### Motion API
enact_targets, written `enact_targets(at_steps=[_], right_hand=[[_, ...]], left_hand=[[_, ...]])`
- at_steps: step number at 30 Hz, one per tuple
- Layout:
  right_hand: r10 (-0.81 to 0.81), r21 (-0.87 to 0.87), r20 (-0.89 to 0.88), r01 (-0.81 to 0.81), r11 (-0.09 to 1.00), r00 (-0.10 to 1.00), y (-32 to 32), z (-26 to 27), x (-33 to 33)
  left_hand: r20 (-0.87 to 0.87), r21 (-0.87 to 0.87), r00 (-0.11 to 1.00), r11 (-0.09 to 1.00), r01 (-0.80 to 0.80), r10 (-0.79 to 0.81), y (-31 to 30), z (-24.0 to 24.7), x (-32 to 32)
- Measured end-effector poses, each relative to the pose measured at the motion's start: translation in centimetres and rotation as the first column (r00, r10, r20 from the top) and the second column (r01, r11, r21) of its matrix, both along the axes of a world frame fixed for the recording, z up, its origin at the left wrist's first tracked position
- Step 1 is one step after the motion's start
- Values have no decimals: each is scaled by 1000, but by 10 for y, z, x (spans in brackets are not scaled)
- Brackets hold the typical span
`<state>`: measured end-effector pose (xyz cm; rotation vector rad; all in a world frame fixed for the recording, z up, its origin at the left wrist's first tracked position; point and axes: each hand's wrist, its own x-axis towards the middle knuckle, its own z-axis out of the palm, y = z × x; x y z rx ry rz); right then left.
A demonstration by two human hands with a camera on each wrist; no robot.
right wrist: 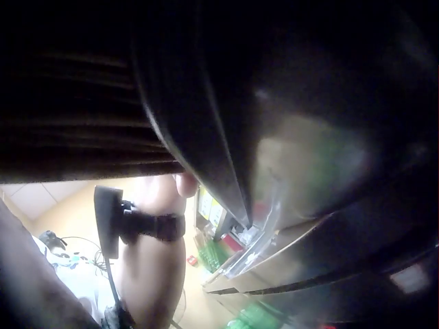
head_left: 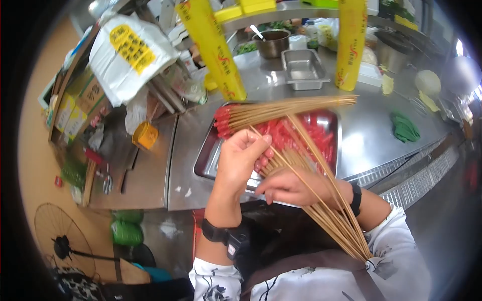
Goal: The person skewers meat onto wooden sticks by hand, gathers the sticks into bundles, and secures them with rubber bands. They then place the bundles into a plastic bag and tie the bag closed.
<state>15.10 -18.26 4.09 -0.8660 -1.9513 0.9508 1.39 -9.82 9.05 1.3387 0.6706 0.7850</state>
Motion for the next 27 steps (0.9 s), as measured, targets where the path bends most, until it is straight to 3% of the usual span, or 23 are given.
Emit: enact_targets(at_steps=[3,4,6,7,9,10,12,13,14,16,21,27], right_hand=[[-42,-113,-198,20,993,979,-4,-5,1],[-26,-214,-369,-58,975,929,0,-10,1],[-76,-334,-497,-109,936,864,-3,2,2],[-105,-345,-506,-90,934,856,-4,5,-1],[-81,-275,-322,-11,961,943,-1,2,-2],[-77,-227,-224,25,974,971,1,2,-1],[-135,-287,-217,69,955,967,0,4,-3],[-151,-298,-219,81,951,964,0,4,-3],[-168,-311,-223,93,946,960,-1,5,-3],[-192,-303,-237,115,946,952,-2,6,-5],[-190,-299,-231,116,947,954,-2,3,-4],[-174,-299,-260,92,950,950,-1,2,-3]], left_hand=[[71,23,997,1000,2,-4,-2,-3,-15],[108,32,994,999,10,-13,-2,-6,-20],[106,3,994,1000,28,-28,-1,-15,-28],[109,-15,994,999,35,-33,1,-20,-30],[137,-16,987,996,84,-81,6,-36,-35],[86,33,996,999,10,-12,10,-43,-38],[-9,141,992,982,-125,127,21,-55,-47],[-94,274,963,937,-218,251,32,-65,-55],[-278,519,891,837,-174,358,39,-73,-65],[-474,843,604,529,101,640,46,-80,-79],[-770,631,300,741,229,563,47,-73,-69],[-749,654,309,728,205,586,63,-87,-64]])
